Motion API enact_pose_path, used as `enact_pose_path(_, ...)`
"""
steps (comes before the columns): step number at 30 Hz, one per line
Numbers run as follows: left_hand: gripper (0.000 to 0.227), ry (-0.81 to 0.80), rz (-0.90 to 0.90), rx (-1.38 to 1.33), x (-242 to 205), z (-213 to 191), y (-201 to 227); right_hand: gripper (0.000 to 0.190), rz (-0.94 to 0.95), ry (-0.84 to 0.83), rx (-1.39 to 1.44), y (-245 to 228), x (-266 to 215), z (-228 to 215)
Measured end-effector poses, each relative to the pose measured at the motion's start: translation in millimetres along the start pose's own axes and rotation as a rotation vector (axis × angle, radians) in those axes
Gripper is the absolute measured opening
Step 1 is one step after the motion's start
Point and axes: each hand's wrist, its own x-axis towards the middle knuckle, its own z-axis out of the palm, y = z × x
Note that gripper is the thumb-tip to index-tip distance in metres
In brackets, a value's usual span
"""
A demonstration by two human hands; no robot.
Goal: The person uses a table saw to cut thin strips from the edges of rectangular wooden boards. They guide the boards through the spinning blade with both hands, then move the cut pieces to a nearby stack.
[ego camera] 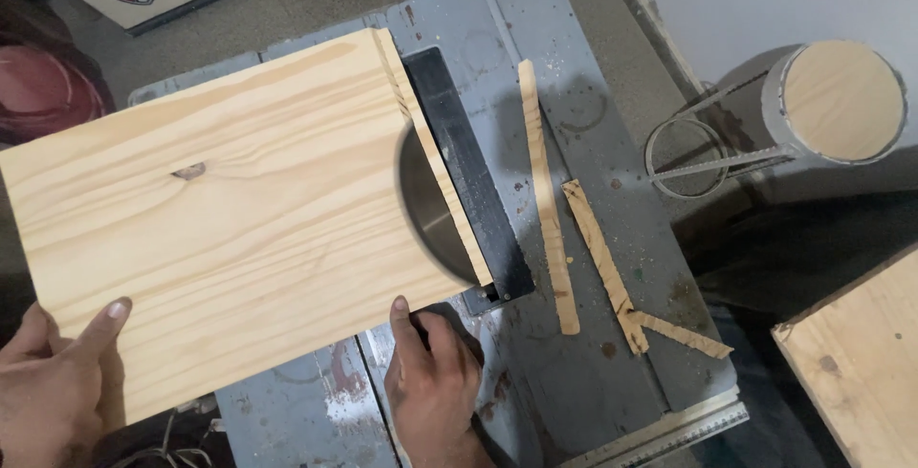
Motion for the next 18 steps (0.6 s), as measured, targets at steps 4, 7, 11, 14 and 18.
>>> enact_pose_path(4,0.067,0.078,-0.281,0.082,8.9,-1.5,-5.0,0.049,-0.011,-0.034,-0.031,1.3,-4.2,-0.9)
enact_pose_path(7,0.068,0.078,-0.266,0.062,8.2,-9.3,-9.9,0.043,-0.088,-0.063,0.014,1.2,-7.4,-8.5)
enact_pose_path(11,0.070,0.079,-0.218,0.240,4.8,-19.8,-10.4,0.028,-0.277,-0.211,0.198,-2.4,-11.7,-48.0)
enact_pose_path(14,0.063,0.028,-0.193,0.364,14.3,-44.4,-63.8,0.025,0.047,-0.539,0.232,26.6,-74.7,-63.7)
enact_pose_path(18,0.065,0.180,-0.230,0.154,-27.5,-57.4,-46.6,0.031,0.189,-0.799,0.143,39.9,-75.0,-95.2)
